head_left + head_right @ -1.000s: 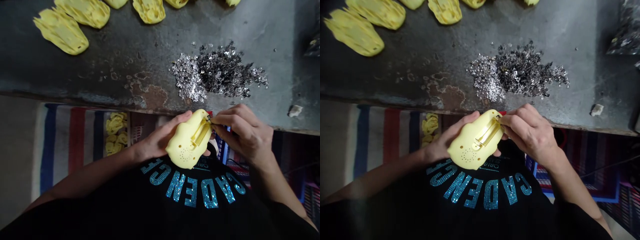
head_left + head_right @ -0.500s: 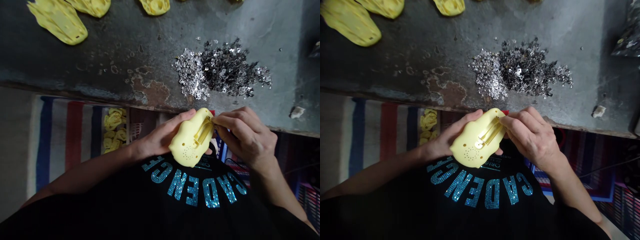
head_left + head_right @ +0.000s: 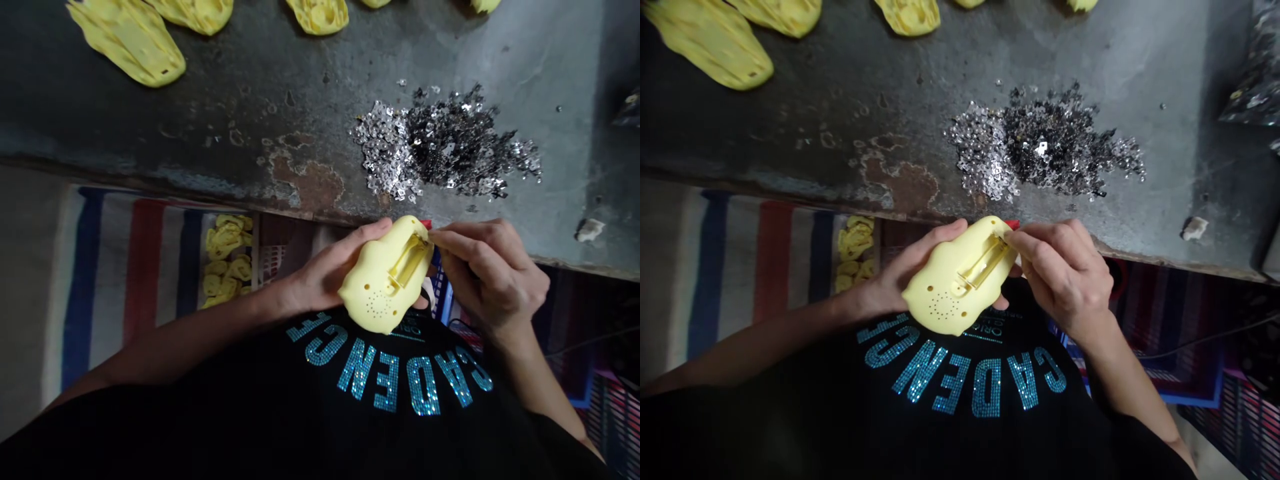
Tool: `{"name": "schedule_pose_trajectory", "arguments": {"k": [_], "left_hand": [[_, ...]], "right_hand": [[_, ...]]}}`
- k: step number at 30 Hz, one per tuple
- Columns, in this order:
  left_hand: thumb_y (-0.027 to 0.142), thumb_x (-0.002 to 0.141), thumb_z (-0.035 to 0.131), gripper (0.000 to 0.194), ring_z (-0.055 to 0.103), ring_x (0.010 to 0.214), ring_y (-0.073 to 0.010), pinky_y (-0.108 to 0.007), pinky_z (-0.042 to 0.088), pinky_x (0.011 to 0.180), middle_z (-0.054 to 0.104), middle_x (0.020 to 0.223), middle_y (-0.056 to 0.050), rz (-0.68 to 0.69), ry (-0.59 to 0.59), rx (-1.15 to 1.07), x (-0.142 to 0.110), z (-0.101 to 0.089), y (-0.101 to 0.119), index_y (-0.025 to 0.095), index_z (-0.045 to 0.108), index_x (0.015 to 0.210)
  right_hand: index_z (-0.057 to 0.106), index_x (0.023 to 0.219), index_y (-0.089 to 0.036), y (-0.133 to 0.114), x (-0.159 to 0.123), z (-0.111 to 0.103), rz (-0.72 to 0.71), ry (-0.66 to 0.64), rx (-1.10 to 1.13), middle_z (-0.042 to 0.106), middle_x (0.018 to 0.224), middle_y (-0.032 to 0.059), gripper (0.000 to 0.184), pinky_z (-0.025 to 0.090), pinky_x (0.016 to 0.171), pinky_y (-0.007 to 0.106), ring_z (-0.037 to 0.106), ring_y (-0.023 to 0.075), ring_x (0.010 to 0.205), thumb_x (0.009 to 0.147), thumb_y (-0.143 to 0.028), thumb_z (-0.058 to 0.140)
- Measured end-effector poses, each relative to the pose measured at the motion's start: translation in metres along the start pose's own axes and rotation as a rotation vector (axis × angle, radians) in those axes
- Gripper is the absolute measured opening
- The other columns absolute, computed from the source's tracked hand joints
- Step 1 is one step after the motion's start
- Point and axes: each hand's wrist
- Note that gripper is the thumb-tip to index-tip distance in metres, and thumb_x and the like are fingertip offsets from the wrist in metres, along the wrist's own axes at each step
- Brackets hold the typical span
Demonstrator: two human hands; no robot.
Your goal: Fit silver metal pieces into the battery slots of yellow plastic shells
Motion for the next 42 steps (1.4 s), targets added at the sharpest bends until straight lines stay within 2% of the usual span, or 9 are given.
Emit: {"name": "schedule_pose_trajectory", "arguments": {"k": [3, 8, 15, 19, 25, 28, 34, 39, 42], "left_hand": [[0.056, 0.115, 0.064, 0.069, 0.090, 0.086, -0.0305, -0.042, 0.074, 0.089, 0.090, 0.106, -0.011, -0.060, -0.047, -0.018, -0.002, -0.001, 0.002, 0.015, 0.058, 0.171], [0.055, 0.118, 0.058, 0.069, 0.092, 0.090, -0.0322, -0.042, 0.074, 0.088, 0.091, 0.109, -0.012, -0.059, -0.110, -0.062, -0.003, -0.006, 0.003, 0.016, 0.053, 0.176], [0.049, 0.118, 0.057, 0.070, 0.089, 0.081, -0.0300, -0.045, 0.075, 0.090, 0.091, 0.106, -0.013, -0.094, -0.049, -0.085, -0.003, 0.001, 0.008, 0.010, 0.051, 0.175], [0.050, 0.120, 0.056, 0.066, 0.089, 0.084, -0.0287, -0.042, 0.074, 0.092, 0.092, 0.108, -0.013, -0.017, -0.018, -0.009, -0.006, 0.005, 0.005, 0.012, 0.055, 0.175], [0.057, 0.116, 0.067, 0.060, 0.092, 0.091, -0.0305, -0.039, 0.074, 0.087, 0.092, 0.110, -0.012, -0.035, -0.066, 0.038, -0.007, -0.001, 0.000, 0.013, 0.068, 0.157], [0.057, 0.111, 0.077, 0.052, 0.091, 0.091, -0.0302, -0.038, 0.074, 0.085, 0.092, 0.109, -0.010, 0.029, -0.045, 0.076, -0.008, 0.001, -0.003, 0.017, 0.074, 0.145], [0.051, 0.111, 0.080, 0.060, 0.090, 0.089, -0.0269, -0.033, 0.073, 0.082, 0.092, 0.114, -0.013, 0.166, 0.021, 0.180, -0.010, 0.007, -0.011, 0.016, 0.072, 0.159], [0.052, 0.111, 0.081, 0.072, 0.092, 0.090, -0.0305, -0.038, 0.075, 0.083, 0.092, 0.119, -0.015, 0.118, 0.000, 0.161, -0.010, 0.002, -0.010, 0.017, 0.063, 0.172], [0.052, 0.112, 0.080, 0.071, 0.092, 0.089, -0.0306, -0.039, 0.075, 0.084, 0.092, 0.117, -0.014, 0.094, -0.012, 0.154, -0.009, 0.000, -0.008, 0.017, 0.063, 0.171]], "right_hand": [[0.082, 0.140, -0.026, 0.001, 0.000, 0.001, -0.029, 0.003, -0.018, 0.089, 0.120, 0.0087, 0.044, 0.066, 0.080, 0.041, 0.080, 0.0244, 0.093, 0.104, -0.001, 0.079], [0.081, 0.142, -0.027, -0.001, -0.002, 0.002, -0.060, -0.001, -0.077, 0.090, 0.117, 0.0107, 0.047, 0.062, 0.075, 0.044, 0.079, 0.0275, 0.089, 0.103, -0.001, 0.079], [0.082, 0.141, -0.019, -0.002, -0.005, 0.004, -0.083, 0.020, -0.069, 0.090, 0.115, 0.0128, 0.042, 0.062, 0.076, 0.042, 0.078, 0.0265, 0.089, 0.102, -0.002, 0.084], [0.083, 0.141, -0.024, -0.001, -0.005, 0.000, -0.076, -0.010, -0.076, 0.091, 0.117, 0.0099, 0.043, 0.061, 0.077, 0.044, 0.080, 0.0266, 0.087, 0.103, -0.005, 0.083], [0.084, 0.123, -0.029, 0.000, 0.006, -0.008, 0.163, -0.039, 0.146, 0.088, 0.110, 0.0047, 0.027, 0.067, 0.080, 0.035, 0.084, 0.0217, 0.094, 0.104, -0.010, 0.085], [0.082, 0.113, -0.027, 0.000, 0.010, -0.008, 0.176, -0.090, 0.232, 0.085, 0.102, 0.0034, 0.017, 0.066, 0.078, 0.033, 0.083, 0.0205, 0.090, 0.105, -0.012, 0.085], [0.074, 0.108, -0.027, 0.000, 0.008, -0.003, 0.142, -0.110, 0.148, 0.080, 0.096, 0.0010, 0.015, 0.061, 0.071, 0.032, 0.076, 0.0178, 0.082, 0.105, -0.012, 0.079], [0.070, 0.099, -0.027, 0.007, 0.007, -0.001, 0.222, -0.158, 0.276, 0.076, 0.088, -0.0005, 0.013, 0.056, 0.065, 0.032, 0.071, 0.0177, 0.074, 0.104, -0.017, 0.077], [0.068, 0.096, -0.027, 0.010, 0.009, -0.002, 0.277, -0.192, 0.354, 0.078, 0.089, 0.0003, 0.015, 0.054, 0.064, 0.031, 0.070, 0.0173, 0.074, 0.104, -0.017, 0.076]]}}
Point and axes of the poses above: each hand's wrist, its own x-axis towards the middle knuckle, its own z-axis out of the palm, y = z × x
